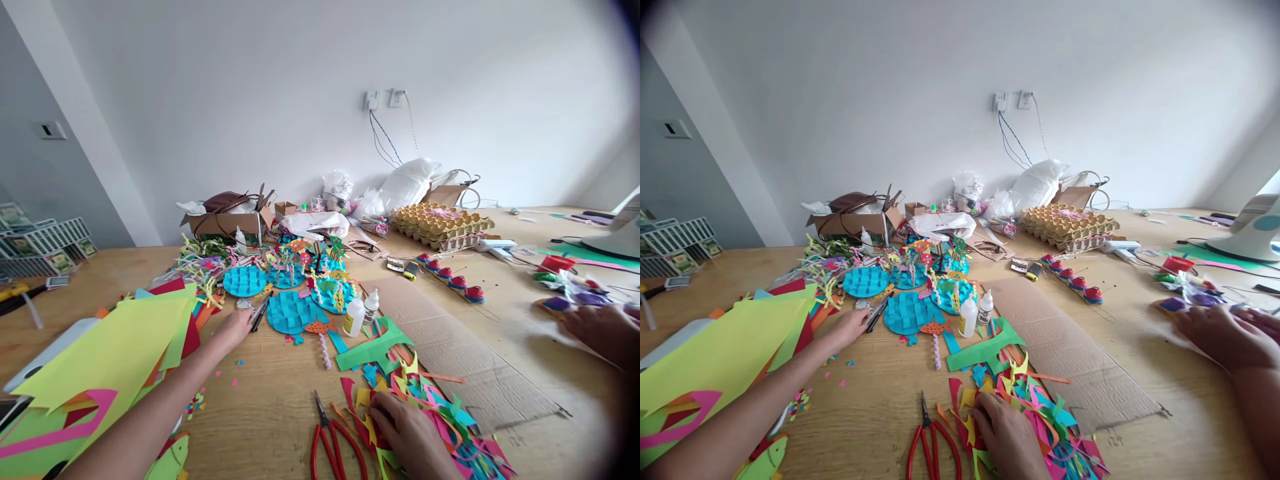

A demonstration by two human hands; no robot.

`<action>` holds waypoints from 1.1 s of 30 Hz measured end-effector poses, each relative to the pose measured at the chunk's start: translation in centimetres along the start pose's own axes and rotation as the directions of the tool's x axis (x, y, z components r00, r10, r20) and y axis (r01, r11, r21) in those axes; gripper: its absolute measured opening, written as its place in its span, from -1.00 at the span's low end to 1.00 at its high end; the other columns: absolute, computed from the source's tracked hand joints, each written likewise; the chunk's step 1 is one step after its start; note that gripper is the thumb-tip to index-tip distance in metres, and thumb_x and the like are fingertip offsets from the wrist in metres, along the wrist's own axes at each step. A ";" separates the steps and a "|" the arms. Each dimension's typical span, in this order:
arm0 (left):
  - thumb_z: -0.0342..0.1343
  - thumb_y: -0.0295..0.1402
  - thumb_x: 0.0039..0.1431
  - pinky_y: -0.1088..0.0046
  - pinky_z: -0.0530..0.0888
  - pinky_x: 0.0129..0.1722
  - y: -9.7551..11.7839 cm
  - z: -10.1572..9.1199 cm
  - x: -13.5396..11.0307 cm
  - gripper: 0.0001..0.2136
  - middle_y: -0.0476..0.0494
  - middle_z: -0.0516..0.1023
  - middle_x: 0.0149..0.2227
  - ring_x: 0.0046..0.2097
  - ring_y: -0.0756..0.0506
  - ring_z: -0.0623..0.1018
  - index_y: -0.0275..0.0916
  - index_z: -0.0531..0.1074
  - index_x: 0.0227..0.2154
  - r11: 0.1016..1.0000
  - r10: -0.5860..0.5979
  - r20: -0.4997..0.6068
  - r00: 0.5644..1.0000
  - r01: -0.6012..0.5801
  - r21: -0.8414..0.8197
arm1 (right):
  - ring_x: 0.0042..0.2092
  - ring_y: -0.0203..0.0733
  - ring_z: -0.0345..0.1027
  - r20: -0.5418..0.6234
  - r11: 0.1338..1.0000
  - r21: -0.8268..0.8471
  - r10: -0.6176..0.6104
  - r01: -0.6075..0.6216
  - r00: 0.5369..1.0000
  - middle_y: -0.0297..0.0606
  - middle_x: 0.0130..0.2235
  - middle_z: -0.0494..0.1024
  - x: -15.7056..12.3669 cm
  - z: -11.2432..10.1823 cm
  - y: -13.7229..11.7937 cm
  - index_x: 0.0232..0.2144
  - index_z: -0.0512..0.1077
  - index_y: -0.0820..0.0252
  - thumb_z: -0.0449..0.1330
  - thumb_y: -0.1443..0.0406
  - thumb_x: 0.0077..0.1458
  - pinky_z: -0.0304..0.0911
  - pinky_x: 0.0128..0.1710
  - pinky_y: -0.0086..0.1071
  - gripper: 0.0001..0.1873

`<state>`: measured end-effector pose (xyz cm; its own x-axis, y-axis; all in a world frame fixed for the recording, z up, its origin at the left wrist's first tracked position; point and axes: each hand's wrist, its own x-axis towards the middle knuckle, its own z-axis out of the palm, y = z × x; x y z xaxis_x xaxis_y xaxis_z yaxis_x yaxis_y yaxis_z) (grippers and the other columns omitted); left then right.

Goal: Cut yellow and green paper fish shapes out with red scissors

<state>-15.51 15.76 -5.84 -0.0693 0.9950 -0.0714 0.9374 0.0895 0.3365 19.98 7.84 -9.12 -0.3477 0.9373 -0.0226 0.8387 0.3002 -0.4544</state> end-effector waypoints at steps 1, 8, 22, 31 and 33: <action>0.05 -0.32 0.18 0.20 0.47 -0.17 0.0 -0.1 0.0 -0.73 -0.18 0.42 -0.03 -0.11 -0.14 0.48 -0.24 0.33 -0.06 1.000 0.003 0.006 1.000 -0.003 0.017 | -0.36 -0.14 0.40 0.004 1.000 -0.008 0.004 -0.004 1.000 -0.25 -0.43 0.53 0.0 0.0 0.0 -0.51 0.32 0.13 -0.11 0.29 0.14 0.16 -0.39 -0.40 -0.73; 0.04 -0.31 0.19 0.19 0.46 -0.16 0.2 -1.6 -2.4 -0.74 -0.17 0.42 -0.03 -0.11 -0.14 0.48 -0.24 0.35 -0.07 0.996 0.011 0.036 0.999 -0.014 0.093 | -0.35 -0.12 0.43 -0.014 1.000 -0.015 0.003 -0.004 1.000 -0.28 -0.41 0.55 0.1 0.6 0.6 -0.47 0.34 0.11 -0.09 0.26 0.15 0.15 -0.41 -0.40 -0.75; 0.00 -0.54 0.08 0.37 0.39 -0.03 5.8 2.4 -13.5 -0.67 -0.14 0.50 -0.04 -0.04 -0.14 0.48 -0.14 0.42 -0.10 0.959 0.283 0.095 0.954 -0.282 -0.021 | -0.36 -0.08 0.42 -0.071 0.989 -0.142 0.041 -0.051 0.997 -0.23 -0.42 0.51 0.0 0.8 0.4 -0.48 0.30 0.13 -0.06 0.27 0.17 0.13 -0.46 -0.38 -0.77; -0.14 -0.37 0.27 0.40 0.44 -0.09 8.5 11.6 -17.1 -0.76 -0.12 0.60 -0.13 -0.11 -0.10 0.56 -0.12 0.34 -0.08 0.558 0.821 -0.148 0.552 -0.719 0.414 | -0.19 -0.03 0.36 -0.242 0.979 -0.176 -0.148 0.106 0.959 -0.16 -0.25 0.48 -0.3 0.2 -0.3 -0.37 0.40 0.14 -0.02 0.28 0.17 0.21 -0.30 -0.29 -0.80; -0.17 -0.36 0.28 0.42 0.46 -0.13 8.6 11.5 -16.7 -0.75 -0.10 0.60 -0.12 -0.12 -0.09 0.57 -0.13 0.33 -0.07 0.523 0.840 -0.149 0.521 -0.707 0.476 | -0.14 -0.02 0.33 -0.235 0.966 -0.163 -0.234 0.198 0.943 -0.17 -0.20 0.48 -0.2 0.2 -0.7 -0.30 0.42 0.12 0.01 0.28 0.16 0.20 -0.20 -0.25 -0.82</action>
<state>-2.35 -0.63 -12.56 0.7008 0.6005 0.3850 0.7017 -0.6776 -0.2203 19.42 7.42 -8.95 -0.4252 0.8559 0.2944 0.8100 0.5050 -0.2982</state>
